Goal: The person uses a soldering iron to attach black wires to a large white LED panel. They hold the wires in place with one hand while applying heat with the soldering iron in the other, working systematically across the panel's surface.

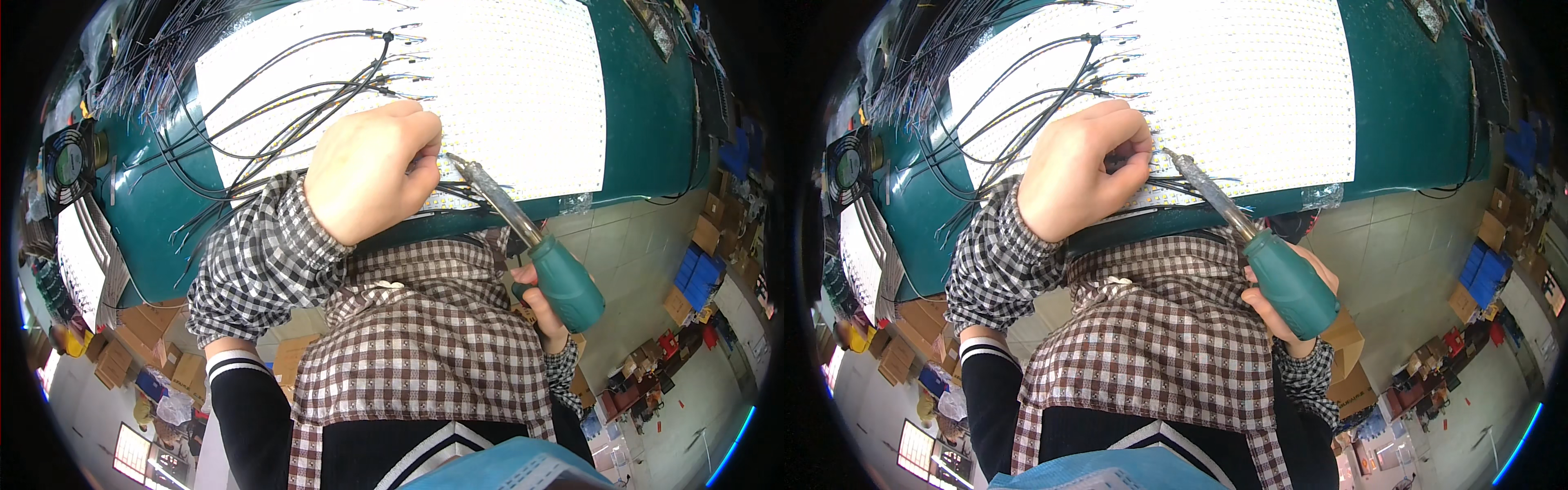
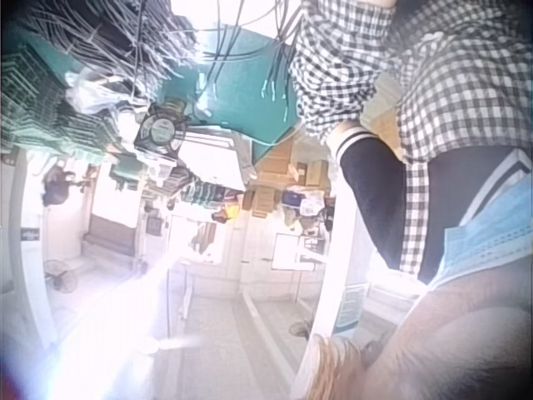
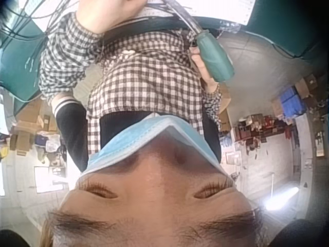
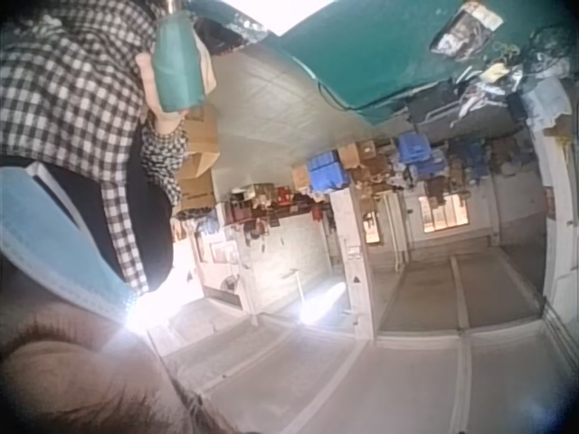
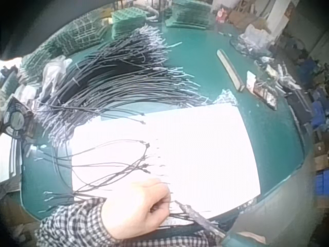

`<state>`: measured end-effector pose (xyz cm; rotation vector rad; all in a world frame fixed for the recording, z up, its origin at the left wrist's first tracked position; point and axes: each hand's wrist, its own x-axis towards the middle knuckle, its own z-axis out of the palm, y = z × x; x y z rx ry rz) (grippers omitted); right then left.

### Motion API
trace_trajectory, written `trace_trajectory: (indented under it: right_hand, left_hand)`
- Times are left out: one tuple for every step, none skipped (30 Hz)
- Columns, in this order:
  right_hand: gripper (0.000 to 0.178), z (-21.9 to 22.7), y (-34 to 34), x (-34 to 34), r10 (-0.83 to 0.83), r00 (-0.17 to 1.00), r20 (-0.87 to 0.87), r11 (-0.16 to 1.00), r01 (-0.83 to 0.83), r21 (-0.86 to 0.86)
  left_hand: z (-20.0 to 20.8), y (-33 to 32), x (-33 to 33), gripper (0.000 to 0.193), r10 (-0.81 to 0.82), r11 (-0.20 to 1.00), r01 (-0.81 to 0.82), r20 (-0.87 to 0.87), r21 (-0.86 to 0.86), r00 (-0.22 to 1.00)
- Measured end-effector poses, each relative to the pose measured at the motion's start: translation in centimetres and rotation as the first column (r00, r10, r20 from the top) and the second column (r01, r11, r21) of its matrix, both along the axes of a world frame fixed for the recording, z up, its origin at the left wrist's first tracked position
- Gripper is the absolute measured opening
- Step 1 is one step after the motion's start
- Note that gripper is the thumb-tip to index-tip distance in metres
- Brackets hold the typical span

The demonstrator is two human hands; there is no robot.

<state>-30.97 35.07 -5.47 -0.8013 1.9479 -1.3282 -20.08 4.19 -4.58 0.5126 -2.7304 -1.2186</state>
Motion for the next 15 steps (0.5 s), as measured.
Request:
trace_trajectory:
  right_hand:
    - [0.058, -0.03, 0.05, 0.10, -0.023, 1.000, 0.019, 1.000, 0.023, -0.005]
    - [0.054, -0.05, 0.15, 0.26, -0.045, 0.998, 0.038, 0.999, 0.046, -0.009]
    - [0.051, -0.06, 0.22, 0.37, -0.067, 0.996, 0.057, 0.998, 0.068, -0.013]
    - [0.047, -0.05, 0.34, 0.29, -0.047, 0.999, 0.027, 0.999, 0.047, 0.002]
    - [0.043, -0.04, 0.52, 0.12, -0.027, 1.000, -0.003, 0.999, 0.027, 0.018]
    - [0.040, 0.05, 0.44, 0.10, -0.029, 1.000, -0.005, 0.999, 0.029, 0.026]
    - [0.037, 0.15, 0.37, 0.10, -0.032, 0.999, -0.008, 0.999, 0.032, 0.033]
    - [0.035, 0.49, -0.07, 0.27, -0.059, 0.998, 0.017, 0.998, 0.058, 0.033]
    - [0.035, 0.53, -0.19, 0.31, -0.071, 0.997, 0.029, 0.997, 0.070, 0.029]
    - [0.034, 0.58, -0.30, 0.35, -0.083, 0.996, 0.041, 0.996, 0.082, 0.025]
    - [0.035, 0.49, -0.31, 0.34, -0.079, 0.996, 0.041, 0.997, 0.079, 0.019]
    - [0.036, 0.38, -0.24, 0.33, -0.078, 0.996, 0.049, 0.997, 0.078, 0.008]
    - [0.037, 0.26, -0.15, 0.33, -0.076, 0.995, 0.057, 0.997, 0.076, -0.004]
    - [0.039, 0.07, 0.02, 0.26, -0.078, 0.994, 0.072, 0.997, 0.080, -0.018]
    - [0.040, 0.03, 0.06, 0.23, -0.090, 0.991, 0.102, 0.995, 0.094, -0.033]
  left_hand:
    - [0.00, 0.01, -0.02, 0.005, 0.000, 1.000, 0.000, 0.000, -0.003, 1.000]
    - [0.00, 0.00, -0.02, 0.005, 0.000, 1.000, 0.000, 0.001, -0.005, 1.000]
    - [-0.01, -0.02, -0.02, 0.005, 0.000, 1.000, 0.000, 0.001, -0.007, 1.000]
    - [-0.01, -0.03, -0.02, 0.005, 0.000, 1.000, 0.000, 0.001, -0.008, 1.000]
    - [-0.02, -0.04, -0.01, 0.005, 0.002, 1.000, -0.002, 0.002, -0.005, 1.000]
    - [-0.02, -0.04, 0.01, 0.005, 0.003, 1.000, -0.003, 0.003, -0.002, 1.000]
    - [-0.01, -0.04, 0.03, 0.005, 0.005, 1.000, -0.005, 0.005, 0.001, 1.000]
    - [0.01, -0.04, 0.00, 0.004, 0.004, 1.000, -0.004, 0.005, 0.003, 1.000]
    - [0.05, -0.03, -0.04, 0.004, 0.003, 1.000, -0.003, 0.006, 0.004, 1.000]
    - [0.07, -0.02, -0.06, 0.004, 0.003, 1.000, -0.003, 0.007, 0.005, 1.000]
    - [0.06, 0.00, -0.01, 0.005, 0.001, 1.000, -0.001, 0.006, -0.001, 1.000]
    - [0.02, 0.03, 0.06, 0.007, -0.001, 1.000, 0.001, 0.006, -0.007, 1.000]
    - [0.02, 0.06, 0.13, 0.009, -0.003, 1.000, 0.003, 0.006, -0.014, 1.000]
    - [0.23, 0.13, 0.31, 0.011, -0.012, 0.999, 0.012, -0.002, -0.030, 1.000]
    - [0.64, 0.27, 0.70, 0.014, -0.022, 0.999, 0.021, -0.009, -0.046, 1.000]
